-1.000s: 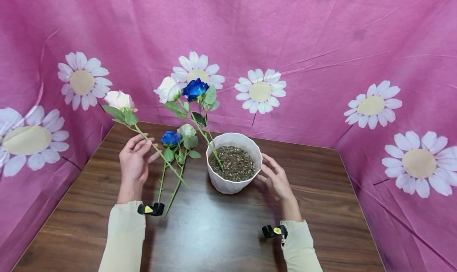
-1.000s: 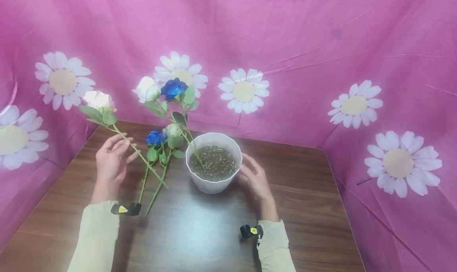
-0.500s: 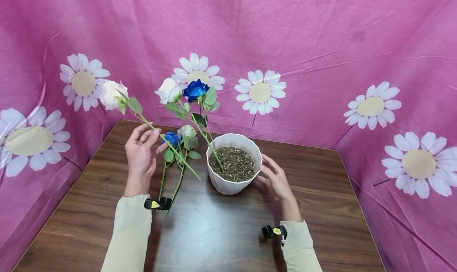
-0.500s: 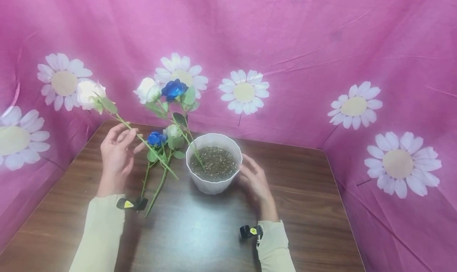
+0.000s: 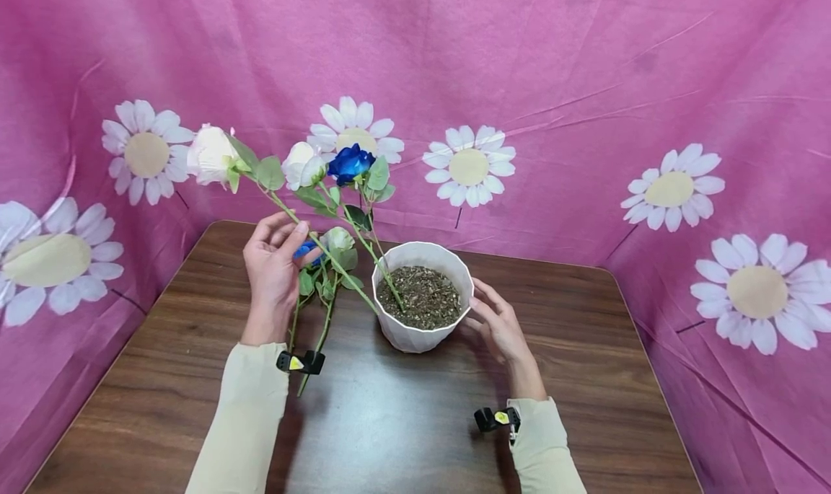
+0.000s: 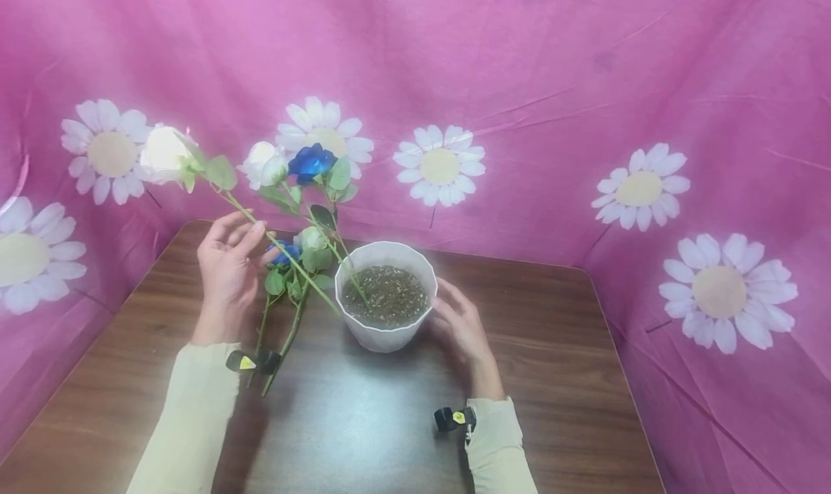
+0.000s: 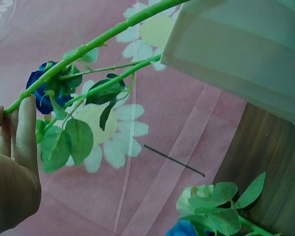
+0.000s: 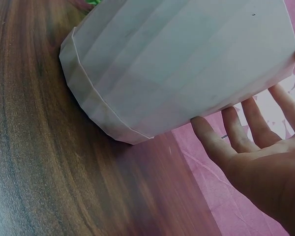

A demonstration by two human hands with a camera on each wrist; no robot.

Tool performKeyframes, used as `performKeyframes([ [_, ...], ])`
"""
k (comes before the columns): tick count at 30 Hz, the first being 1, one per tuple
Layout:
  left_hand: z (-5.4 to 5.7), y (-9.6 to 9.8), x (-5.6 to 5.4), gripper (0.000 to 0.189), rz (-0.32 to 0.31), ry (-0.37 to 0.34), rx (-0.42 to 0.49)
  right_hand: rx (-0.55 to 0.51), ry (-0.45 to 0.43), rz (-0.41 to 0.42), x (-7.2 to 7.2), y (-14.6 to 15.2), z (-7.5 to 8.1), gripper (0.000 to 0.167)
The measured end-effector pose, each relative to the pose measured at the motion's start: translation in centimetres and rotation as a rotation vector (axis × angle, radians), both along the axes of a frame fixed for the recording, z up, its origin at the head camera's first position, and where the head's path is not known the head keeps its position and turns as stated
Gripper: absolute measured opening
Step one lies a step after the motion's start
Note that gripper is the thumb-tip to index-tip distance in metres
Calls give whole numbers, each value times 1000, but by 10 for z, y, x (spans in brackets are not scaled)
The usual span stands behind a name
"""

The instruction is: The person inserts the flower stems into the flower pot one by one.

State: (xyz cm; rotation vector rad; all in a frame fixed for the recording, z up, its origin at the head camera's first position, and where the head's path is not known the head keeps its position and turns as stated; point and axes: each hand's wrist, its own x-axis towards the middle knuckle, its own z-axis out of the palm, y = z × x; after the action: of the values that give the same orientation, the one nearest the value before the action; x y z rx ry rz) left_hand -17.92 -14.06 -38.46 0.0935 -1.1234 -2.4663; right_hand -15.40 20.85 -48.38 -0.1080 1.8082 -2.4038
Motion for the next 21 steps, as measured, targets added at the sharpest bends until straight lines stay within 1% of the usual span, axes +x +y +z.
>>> performKeyframes([
  [3,1,4,-2,19,-2,8,-24,4,-2,2,0,0,1,54],
  [9,4,11,-7,17,12,20,-101,-5,-5,2,1,0,2,55],
  [14,12,14,-11,22,13,62,-118,-32,-6,-9,0,-2,2,51],
  [16,15,16,-13,24,12,74,-123,-39,11,-1,1,-2,1,49],
  [19,21,18,-15,25,8,82,-141,-39,60,29,-1,2,-5,50],
  [21,24,20,-17,22,6,79,-153,-31,96,51,-5,8,-15,51],
])
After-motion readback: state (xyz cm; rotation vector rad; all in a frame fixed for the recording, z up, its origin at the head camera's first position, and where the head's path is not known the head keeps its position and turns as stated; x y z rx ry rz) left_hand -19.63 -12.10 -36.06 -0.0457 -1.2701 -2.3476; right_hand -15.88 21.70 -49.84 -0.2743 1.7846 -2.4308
